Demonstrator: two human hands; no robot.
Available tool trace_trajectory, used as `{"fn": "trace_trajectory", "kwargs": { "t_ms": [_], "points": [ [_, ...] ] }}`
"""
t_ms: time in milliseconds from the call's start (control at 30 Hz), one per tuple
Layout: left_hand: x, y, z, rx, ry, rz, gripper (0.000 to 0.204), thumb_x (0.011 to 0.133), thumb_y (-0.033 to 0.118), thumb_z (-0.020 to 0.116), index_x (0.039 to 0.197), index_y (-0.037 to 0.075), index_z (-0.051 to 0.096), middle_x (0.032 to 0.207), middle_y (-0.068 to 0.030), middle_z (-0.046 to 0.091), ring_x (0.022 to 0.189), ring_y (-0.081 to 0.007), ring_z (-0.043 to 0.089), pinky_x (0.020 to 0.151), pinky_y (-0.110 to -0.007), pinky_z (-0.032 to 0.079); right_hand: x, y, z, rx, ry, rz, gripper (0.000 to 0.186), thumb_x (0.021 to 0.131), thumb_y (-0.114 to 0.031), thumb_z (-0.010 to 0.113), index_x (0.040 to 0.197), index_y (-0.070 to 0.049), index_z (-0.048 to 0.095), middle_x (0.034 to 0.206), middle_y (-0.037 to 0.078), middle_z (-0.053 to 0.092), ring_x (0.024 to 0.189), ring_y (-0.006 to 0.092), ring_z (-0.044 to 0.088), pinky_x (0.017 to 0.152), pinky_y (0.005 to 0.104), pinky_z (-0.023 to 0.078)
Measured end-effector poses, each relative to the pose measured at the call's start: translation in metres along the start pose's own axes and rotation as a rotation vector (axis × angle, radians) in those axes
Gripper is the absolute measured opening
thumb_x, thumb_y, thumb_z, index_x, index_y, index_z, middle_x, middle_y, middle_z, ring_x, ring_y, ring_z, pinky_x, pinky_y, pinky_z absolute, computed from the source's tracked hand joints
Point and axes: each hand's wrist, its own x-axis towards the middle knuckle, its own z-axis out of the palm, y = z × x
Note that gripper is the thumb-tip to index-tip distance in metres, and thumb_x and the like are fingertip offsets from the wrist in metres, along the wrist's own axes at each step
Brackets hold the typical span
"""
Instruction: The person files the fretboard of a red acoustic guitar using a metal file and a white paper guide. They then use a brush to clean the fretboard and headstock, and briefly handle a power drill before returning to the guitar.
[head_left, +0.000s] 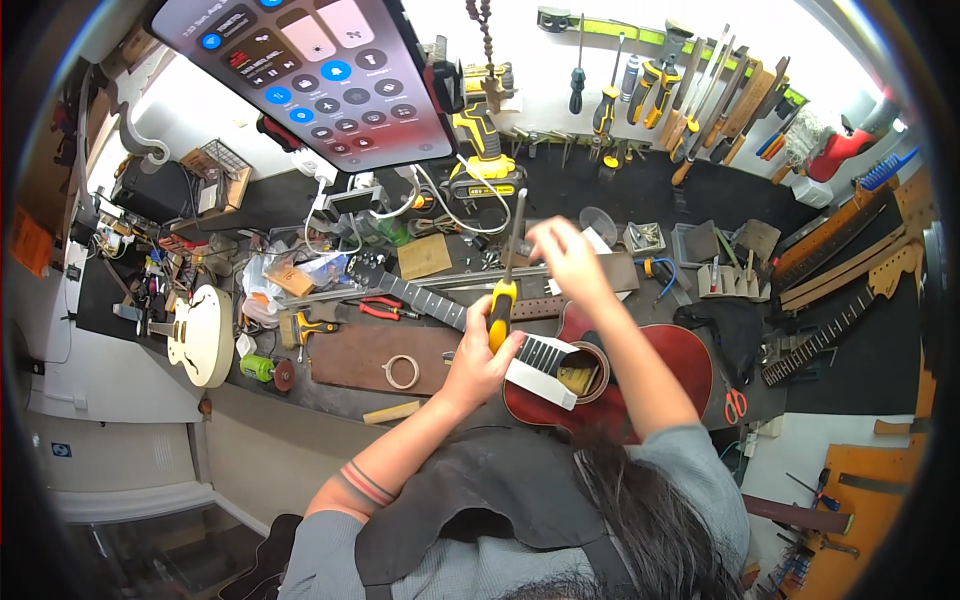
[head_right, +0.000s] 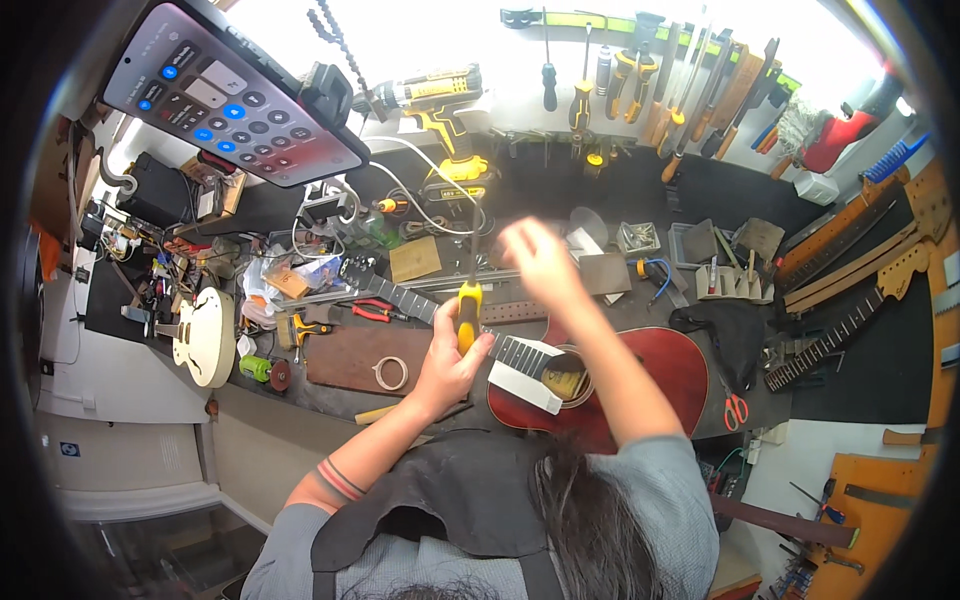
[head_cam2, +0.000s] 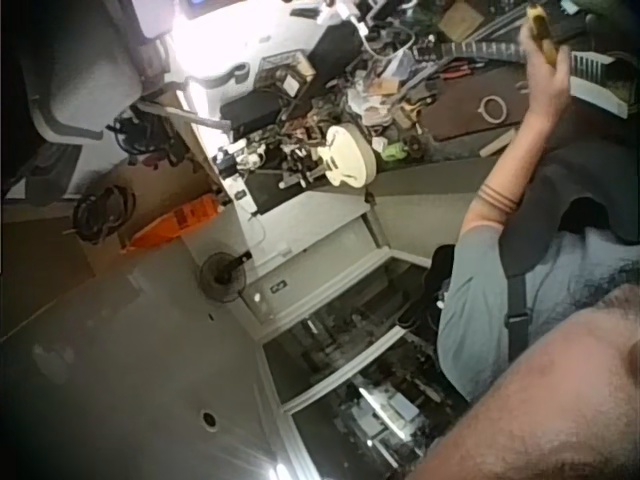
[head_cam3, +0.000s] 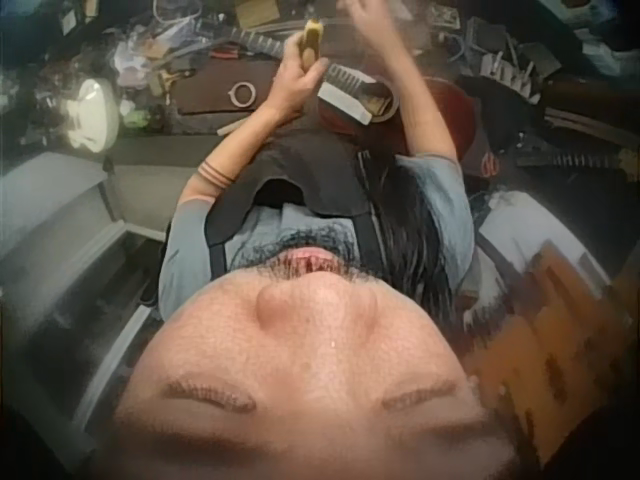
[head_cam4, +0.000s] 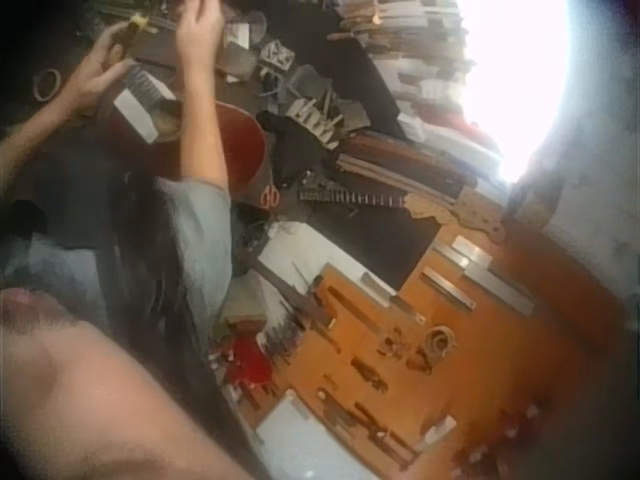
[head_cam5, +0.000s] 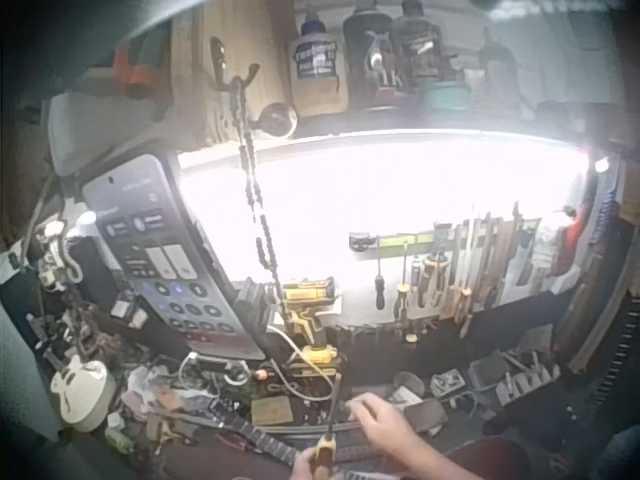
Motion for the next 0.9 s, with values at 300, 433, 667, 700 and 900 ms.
{"fn": "trace_trajectory", "kwargs": {
  "t_ms": [300,433,667,700,900],
  "points": [
    [0.066,0.061,0.021,-0.013,-0.088,0.021,0.098,0.105,0.011,0.076,0.177,0.012,0.009,0.161,-0.0324,0.05,0.147,-0.0463,0.059,0.122,-0.054,0.049,-0.026,-0.067,-0.018,-0.242,0.195,-0.161,0.041,0.109,-0.031,0.07,0.133,0.001,0.061,0.125,0.029,0.068,0.12,0.0495,0.068,0.101,0.0527,0.055],
    [0.052,0.047,0.008,0.059,-0.195,0.01,0.1,0.105,0.012,0.076,0.18,0.015,0.009,0.159,-0.0278,0.055,0.142,-0.0409,0.065,0.118,-0.052,0.054,0.053,-0.086,-0.06,-0.493,0.446,-0.288,0.041,0.111,-0.035,0.064,0.131,0.001,0.062,0.125,0.031,0.069,0.116,0.0531,0.068,0.102,0.0584,0.054],
    [-0.076,-0.042,-0.051,-0.01,-0.291,-0.342,0.079,0.108,0.011,0.073,0.174,0.01,0.031,0.13,-0.018,0.073,0.112,-0.0286,0.077,0.102,-0.043,0.061,0.12,-0.087,-0.083,-0.674,0.439,-0.289,0.053,0.109,-0.042,0.061,0.129,0.006,0.067,0.128,0.035,0.071,0.123,0.0534,0.067,0.107,0.0564,0.052],
    [-0.1,-0.059,-0.058,-0.007,-0.286,-0.369,0.072,0.108,0.013,0.072,0.171,0.009,0.037,0.127,-0.0169,0.074,0.107,-0.0276,0.077,0.097,-0.042,0.061,0.125,-0.083,-0.092,-0.721,0.422,-0.27,0.054,0.109,-0.042,0.061,0.13,0.008,0.068,0.125,0.036,0.072,0.124,0.0536,0.068,0.107,0.0557,0.053],
    [-0.217,-0.106,-0.098,0.044,-0.052,-0.672,0.044,0.108,0.019,0.071,0.148,0.002,0.064,0.117,-0.0156,0.079,0.103,-0.0282,0.076,0.094,-0.042,0.06,0.134,-0.075,-0.098,-0.803,0.508,-0.13,0.063,0.108,-0.046,0.065,0.146,0.005,0.067,0.135,0.033,0.074,0.13,0.0494,0.07,0.111,0.0532,0.053]
  ]
}}
